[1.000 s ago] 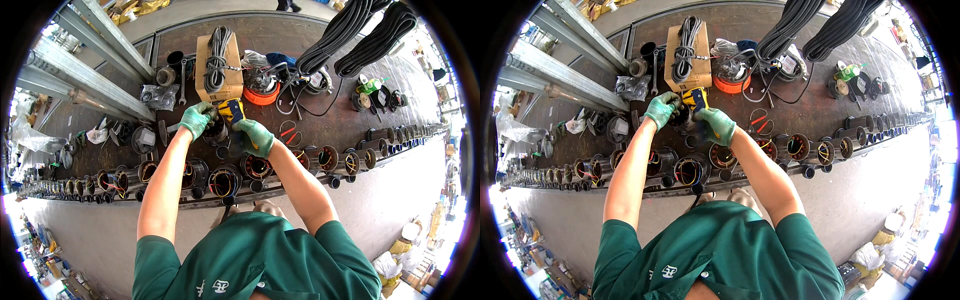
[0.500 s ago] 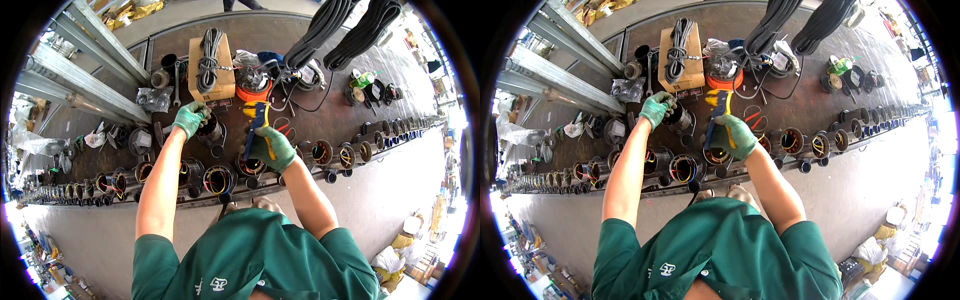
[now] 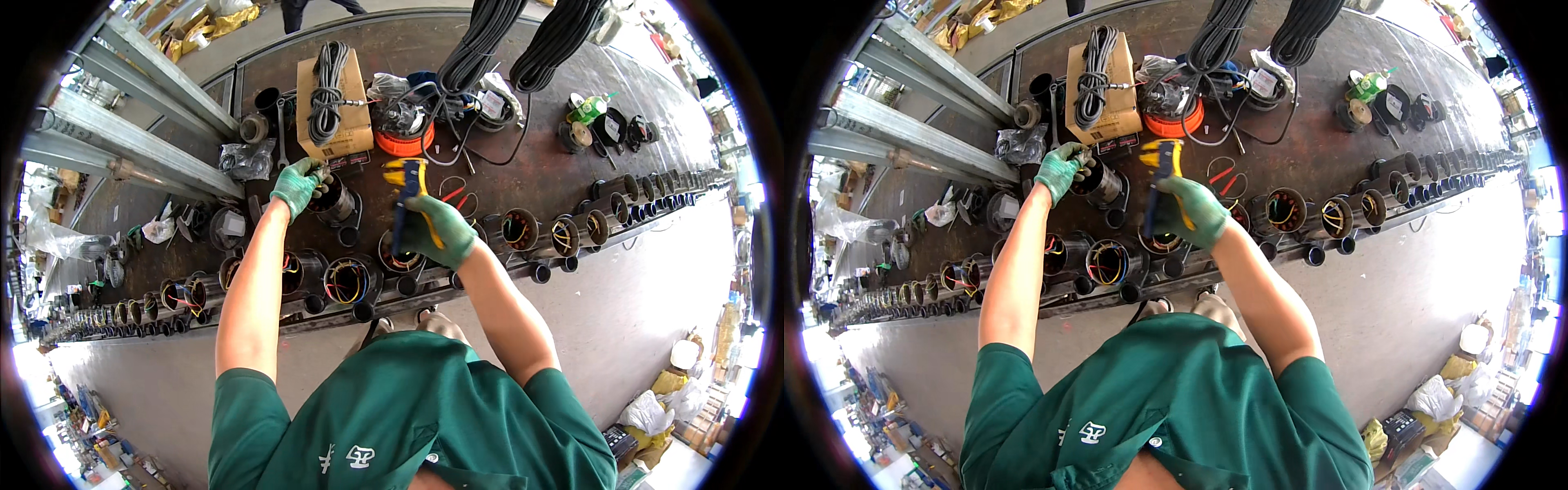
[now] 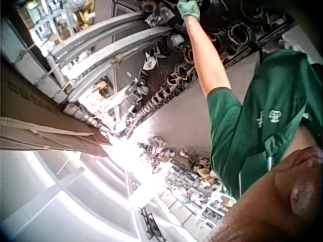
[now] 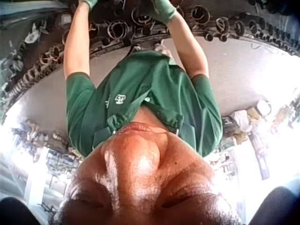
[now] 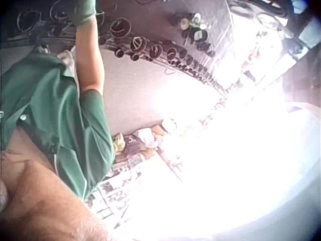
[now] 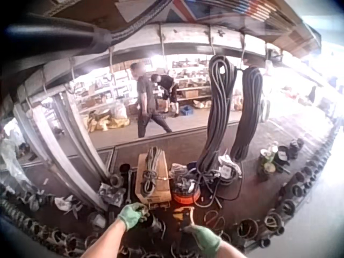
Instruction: The person uses a yellow crimping tool to secure wires inside a series of cylindrical metal housings arranged on a workbench. The person then walks to a nearby table to retrieve a small white component and returns to the workbench to insert it into one of the housings.
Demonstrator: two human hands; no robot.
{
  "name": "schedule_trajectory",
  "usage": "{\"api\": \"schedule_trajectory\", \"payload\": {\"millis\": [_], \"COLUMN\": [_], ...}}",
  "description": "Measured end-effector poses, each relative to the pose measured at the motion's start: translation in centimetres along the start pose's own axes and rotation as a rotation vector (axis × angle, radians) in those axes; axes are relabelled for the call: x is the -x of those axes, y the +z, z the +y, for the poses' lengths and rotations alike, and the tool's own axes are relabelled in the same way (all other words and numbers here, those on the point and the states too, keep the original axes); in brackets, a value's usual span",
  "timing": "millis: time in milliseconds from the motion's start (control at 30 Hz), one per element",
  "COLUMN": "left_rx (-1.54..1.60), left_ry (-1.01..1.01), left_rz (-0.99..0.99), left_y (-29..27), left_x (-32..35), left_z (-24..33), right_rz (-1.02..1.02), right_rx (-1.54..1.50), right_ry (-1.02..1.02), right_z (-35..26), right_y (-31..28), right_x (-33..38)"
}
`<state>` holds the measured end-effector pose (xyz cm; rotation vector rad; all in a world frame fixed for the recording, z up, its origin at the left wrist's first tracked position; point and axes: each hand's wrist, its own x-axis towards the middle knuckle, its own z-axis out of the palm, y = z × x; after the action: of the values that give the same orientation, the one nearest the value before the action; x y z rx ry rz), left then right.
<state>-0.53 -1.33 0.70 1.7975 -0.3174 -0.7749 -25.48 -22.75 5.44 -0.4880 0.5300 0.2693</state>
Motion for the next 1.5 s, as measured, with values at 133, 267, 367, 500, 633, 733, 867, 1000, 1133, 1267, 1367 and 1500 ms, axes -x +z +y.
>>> {"api": "schedule_trajectory", "payload": {"millis": [133, 267, 367, 500, 633, 733, 867, 1000, 1133, 1267, 1367, 1500], "left_rx": [-0.004, -0.086, -0.05, -0.072, -0.058, -0.054, -0.046, -0.012, -0.02, 0.024, 0.015, 0.019], "left_ry": [0.016, 0.072, 0.089, 0.021, 0.01, 0.001, 0.009, 0.006, -0.015, 0.0, -0.002, 0.041], "left_rz": [-0.007, -0.001, -0.022, -0.055, -0.059, -0.064, -0.066, -0.066, -0.051, -0.041, -0.037, -0.046], "left_y": [-0.1, 0.1, -0.3, -0.4, -0.4, -0.4, -0.9, -0.4, -0.2, -0.4, -0.1, -0.1], "left_x": [-0.1, 0.2, -0.2, -0.3, 0.0, -0.1, -0.3, -0.6, 0.0, -0.1, -0.3, -0.9], "left_z": [-0.2, -0.2, -1.1, -0.5, -0.1, -0.1, -0.8, -0.6, 0.2, -0.6, -0.4, -1.0], "right_rz": [0.017, 0.017, -0.06, -0.07, -0.122, -0.108, -0.069, -0.092, -0.068, -0.099, -0.063, -0.013], "right_rx": [0.034, 0.077, 0.105, 0.111, 0.152, 0.159, 0.224, 0.21, -0.076, -0.09, -0.063, 0.022], "right_ry": [0.079, 0.12, 0.133, 0.119, 0.157, 0.151, 0.127, 0.162, -0.031, -0.041, -0.026, -0.117], "right_z": [0.3, 0.7, 0.8, 0.7, 0.5, 0.4, 0.6, -0.4, 1.4, 0.7, 0.4, 0.1], "right_y": [2.7, 3.2, 3.3, 3.4, 3.3, 3.5, 3.1, 1.8, 3.9, 2.7, 1.1, -1.4], "right_x": [-6.3, -9.1, -9.2, -9.2, -9.6, -9.4, -10.2, -10.9, -8.8, -5.3, -2.6, 1.5]}}
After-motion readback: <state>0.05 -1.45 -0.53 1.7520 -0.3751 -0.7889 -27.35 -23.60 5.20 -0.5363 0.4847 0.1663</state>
